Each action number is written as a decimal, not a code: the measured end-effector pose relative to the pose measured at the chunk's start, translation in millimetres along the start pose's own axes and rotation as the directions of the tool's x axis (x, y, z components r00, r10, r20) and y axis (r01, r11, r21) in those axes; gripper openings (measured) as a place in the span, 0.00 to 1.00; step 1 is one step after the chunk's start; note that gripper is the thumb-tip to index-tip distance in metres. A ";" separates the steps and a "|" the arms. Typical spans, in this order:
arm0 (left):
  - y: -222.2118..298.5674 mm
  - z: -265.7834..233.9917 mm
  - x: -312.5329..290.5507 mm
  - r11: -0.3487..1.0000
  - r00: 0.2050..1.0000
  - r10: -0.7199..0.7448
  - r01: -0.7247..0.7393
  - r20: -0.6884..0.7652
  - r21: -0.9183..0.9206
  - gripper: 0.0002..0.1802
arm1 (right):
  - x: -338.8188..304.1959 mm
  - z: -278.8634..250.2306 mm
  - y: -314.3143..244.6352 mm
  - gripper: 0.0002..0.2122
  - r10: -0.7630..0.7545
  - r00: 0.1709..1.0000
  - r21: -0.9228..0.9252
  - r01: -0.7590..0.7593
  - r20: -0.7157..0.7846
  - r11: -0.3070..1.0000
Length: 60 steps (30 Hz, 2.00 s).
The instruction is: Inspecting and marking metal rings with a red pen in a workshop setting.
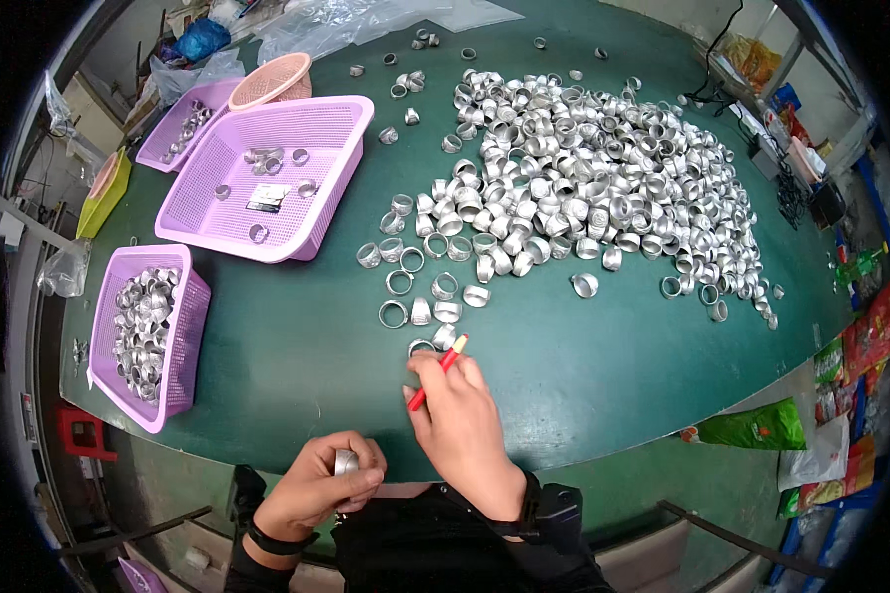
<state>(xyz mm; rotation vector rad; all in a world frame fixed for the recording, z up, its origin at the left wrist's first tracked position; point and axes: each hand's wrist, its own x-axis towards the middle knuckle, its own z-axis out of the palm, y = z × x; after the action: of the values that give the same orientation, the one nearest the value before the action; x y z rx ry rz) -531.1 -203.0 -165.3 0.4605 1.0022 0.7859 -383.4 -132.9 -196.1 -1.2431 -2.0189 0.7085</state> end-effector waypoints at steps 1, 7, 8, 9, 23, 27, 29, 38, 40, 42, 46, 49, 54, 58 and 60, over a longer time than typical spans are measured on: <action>12.9 2.0 -5.3 0.976 0.999 0.043 -0.038 -0.017 0.212 0.09 | -0.3 2.9 -0.1 0.13 -0.001 0.998 -0.041 0.003 0.058 0.999; 118.3 -14.4 21.8 0.383 0.663 0.736 -0.242 -0.137 0.891 0.10 | -19.9 -11.2 9.9 0.11 -0.026 0.993 -0.004 0.027 0.114 1.000; 139.4 -28.2 33.4 0.222 0.560 0.824 -0.176 -0.088 0.959 0.10 | -21.5 -13.4 9.0 0.11 -0.041 0.989 0.052 0.034 0.141 0.998; 159.5 -44.1 42.6 0.052 0.502 0.865 -0.087 -0.002 0.995 0.11 | -20.8 -13.7 8.2 0.11 -0.056 0.989 0.061 0.048 0.135 0.997; 53.1 -13.3 105.8 -0.356 0.711 0.629 -0.097 0.315 0.929 0.14 | 22.0 -6.5 21.4 0.11 0.077 0.983 0.046 -0.070 -0.168 0.997; 49.4 -10.8 80.7 -0.221 0.795 0.529 -0.207 0.296 0.953 0.14 | 9.3 -25.8 24.2 0.11 0.059 0.996 0.001 -0.059 -0.068 0.998; 43.7 -12.6 61.4 -0.184 0.826 0.475 -0.244 0.304 0.952 0.15 | 3.5 -31.3 30.5 0.11 0.068 0.997 -0.010 -0.069 -0.046 0.998; 5.8 -20.5 27.2 -0.039 0.790 0.555 -0.288 0.261 0.957 0.16 | 8.5 -26.4 29.4 0.11 0.021 0.997 -0.018 -0.022 -0.078 1.000; 4.0 -21.4 28.4 -0.021 0.778 0.574 -0.297 0.254 0.955 0.16 | 7.6 -21.8 30.3 0.12 0.055 0.998 0.008 -0.055 -0.037 0.998; 2.0 -21.7 27.8 0.001 0.769 0.593 -0.298 0.240 0.954 0.17 | 7.6 -24.3 25.2 0.13 0.046 0.999 -0.072 -0.046 0.000 0.996; 0.3 -20.6 18.3 0.454 0.798 0.594 -0.434 0.099 0.778 0.17 | 4.0 -32.8 25.2 0.11 0.053 0.998 -0.151 -0.047 0.036 0.987; -4.7 -23.8 13.9 0.576 0.791 0.606 -0.511 0.086 0.638 0.17 | 7.0 -34.6 19.8 0.11 0.049 0.996 -0.195 -0.034 0.071 0.980; -14.0 -22.4 9.3 0.677 0.764 0.643 -0.598 0.050 0.430 0.17 | 3.6 -26.0 25.7 0.13 0.025 1.000 0.030 -0.025 0.002 0.999; -20.5 -13.9 8.0 0.732 0.741 0.671 -0.659 -0.019 0.176 0.18 | -25.9 -27.7 -2.3 0.15 0.092 0.991 0.743 -0.134 0.098 0.656; -22.0 -11.3 7.9 0.731 0.737 0.675 -0.666 -0.016 0.152 0.18 | -32.9 -27.0 -15.6 0.16 0.001 0.992 0.722 -0.091 0.123 0.685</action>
<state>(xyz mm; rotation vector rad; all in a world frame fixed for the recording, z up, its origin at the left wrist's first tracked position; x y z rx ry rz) -530.4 -211.1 -189.9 0.9546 0.9569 1.4010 -360.5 -166.2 -175.6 -0.7692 -1.5066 1.4622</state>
